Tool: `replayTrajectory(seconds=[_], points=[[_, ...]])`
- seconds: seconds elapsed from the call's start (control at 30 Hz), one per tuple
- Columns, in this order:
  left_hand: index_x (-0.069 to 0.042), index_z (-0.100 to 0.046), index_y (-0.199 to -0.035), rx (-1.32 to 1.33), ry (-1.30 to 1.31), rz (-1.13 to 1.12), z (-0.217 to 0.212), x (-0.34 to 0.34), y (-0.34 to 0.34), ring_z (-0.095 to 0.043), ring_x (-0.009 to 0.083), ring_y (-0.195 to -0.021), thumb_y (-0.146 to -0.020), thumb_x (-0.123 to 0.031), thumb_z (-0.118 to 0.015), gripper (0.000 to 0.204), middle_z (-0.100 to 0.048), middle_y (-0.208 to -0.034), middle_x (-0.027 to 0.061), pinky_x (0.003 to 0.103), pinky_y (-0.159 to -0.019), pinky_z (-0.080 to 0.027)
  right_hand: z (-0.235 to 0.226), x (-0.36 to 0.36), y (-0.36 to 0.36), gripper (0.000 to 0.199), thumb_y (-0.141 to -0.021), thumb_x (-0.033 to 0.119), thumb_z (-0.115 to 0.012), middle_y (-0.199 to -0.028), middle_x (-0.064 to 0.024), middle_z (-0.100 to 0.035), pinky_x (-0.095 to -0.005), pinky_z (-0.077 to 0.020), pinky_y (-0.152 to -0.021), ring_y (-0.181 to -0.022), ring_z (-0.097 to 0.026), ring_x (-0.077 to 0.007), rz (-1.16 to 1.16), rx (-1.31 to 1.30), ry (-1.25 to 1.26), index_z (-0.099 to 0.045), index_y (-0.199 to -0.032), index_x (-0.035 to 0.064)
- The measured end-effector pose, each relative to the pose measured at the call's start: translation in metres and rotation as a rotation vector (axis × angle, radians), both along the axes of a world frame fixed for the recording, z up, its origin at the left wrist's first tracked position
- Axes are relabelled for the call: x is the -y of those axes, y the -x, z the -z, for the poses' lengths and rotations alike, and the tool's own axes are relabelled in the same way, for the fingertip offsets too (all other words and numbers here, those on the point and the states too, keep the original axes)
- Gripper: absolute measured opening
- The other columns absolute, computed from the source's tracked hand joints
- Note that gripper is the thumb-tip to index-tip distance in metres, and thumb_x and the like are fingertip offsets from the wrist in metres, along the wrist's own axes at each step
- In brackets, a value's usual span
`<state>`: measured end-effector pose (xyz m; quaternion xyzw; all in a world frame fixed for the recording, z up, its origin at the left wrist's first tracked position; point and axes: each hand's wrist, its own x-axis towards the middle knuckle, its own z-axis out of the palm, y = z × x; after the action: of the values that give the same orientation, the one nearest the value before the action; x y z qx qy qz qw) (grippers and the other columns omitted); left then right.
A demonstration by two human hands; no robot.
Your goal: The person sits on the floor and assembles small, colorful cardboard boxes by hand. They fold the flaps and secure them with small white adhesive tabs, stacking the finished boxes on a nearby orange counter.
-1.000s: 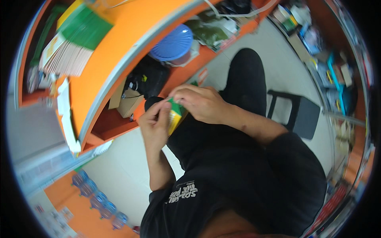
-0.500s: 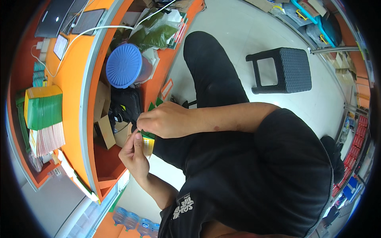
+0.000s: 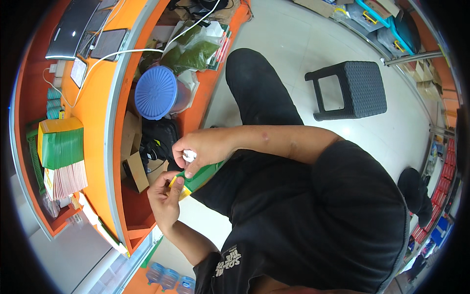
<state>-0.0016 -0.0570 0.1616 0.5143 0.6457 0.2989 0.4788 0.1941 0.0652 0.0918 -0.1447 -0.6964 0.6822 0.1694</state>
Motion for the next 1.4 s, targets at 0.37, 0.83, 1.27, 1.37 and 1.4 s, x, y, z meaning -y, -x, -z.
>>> replayTrajectory(seconds=[0.37,0.83,1.27,1.37,1.4], points=[[0.002,-0.055,-0.127,0.375,-0.022,-0.258,0.034,0.014,0.061,-0.062,0.0083,-0.093,-0.098,-0.009,-0.066,0.033,-0.068,-0.107,0.0057,0.023,-0.084,-0.049,0.012,0.015,0.031,0.027,-0.087,0.025,-0.077,-0.096,-0.0063,-0.065,-0.0415,-0.0535,-0.072,-0.086,-0.068,-0.0301,0.731,-0.201,-0.398,-0.063,-0.102,0.0079],[0.005,-0.069,-0.112,0.323,-0.447,-0.742,0.076,-0.006,0.002,-0.07,0.0155,-0.09,-0.095,-0.007,-0.072,0.022,-0.073,-0.102,0.0111,0.028,-0.085,-0.058,0.024,0.028,0.039,0.015,-0.093,0.019,-0.07,-0.098,-0.0079,-0.068,-0.0395,-0.0558,-0.071,-0.084,-0.069,-0.0299,0.675,-0.288,-0.399,-0.069,-0.102,0.0073],[0.009,-0.072,-0.11,0.261,-0.514,-0.541,0.089,-0.005,-0.021,-0.065,0.0114,-0.091,-0.097,-0.007,-0.07,0.021,-0.072,-0.102,0.0094,0.024,-0.084,-0.05,0.007,0.03,0.041,0.011,-0.092,0.011,-0.071,-0.11,-0.0061,-0.067,-0.034,-0.057,-0.075,-0.085,-0.07,-0.0232,0.698,-0.202,-0.477,-0.072,-0.098,0.0015],[0.009,-0.072,-0.109,0.265,-0.513,-0.548,0.09,-0.008,-0.019,-0.064,0.0108,-0.089,-0.096,-0.006,-0.072,0.02,-0.072,-0.101,0.0088,0.023,-0.082,-0.05,0.005,0.031,0.04,0.012,-0.091,0.011,-0.071,-0.111,-0.0055,-0.067,-0.0342,-0.0578,-0.075,-0.084,-0.071,-0.0234,0.702,-0.133,-0.521,-0.072,-0.099,0.0019],[0.009,-0.072,-0.108,0.265,-0.512,-0.562,0.091,-0.01,-0.019,-0.064,0.0104,-0.088,-0.095,-0.006,-0.072,0.02,-0.072,-0.101,0.0085,0.023,-0.082,-0.049,0.005,0.031,0.04,0.012,-0.091,0.011,-0.071,-0.111,-0.0056,-0.067,-0.0342,-0.0579,-0.075,-0.084,-0.071,-0.0234,0.704,-0.132,-0.53,-0.072,-0.099,0.002]])
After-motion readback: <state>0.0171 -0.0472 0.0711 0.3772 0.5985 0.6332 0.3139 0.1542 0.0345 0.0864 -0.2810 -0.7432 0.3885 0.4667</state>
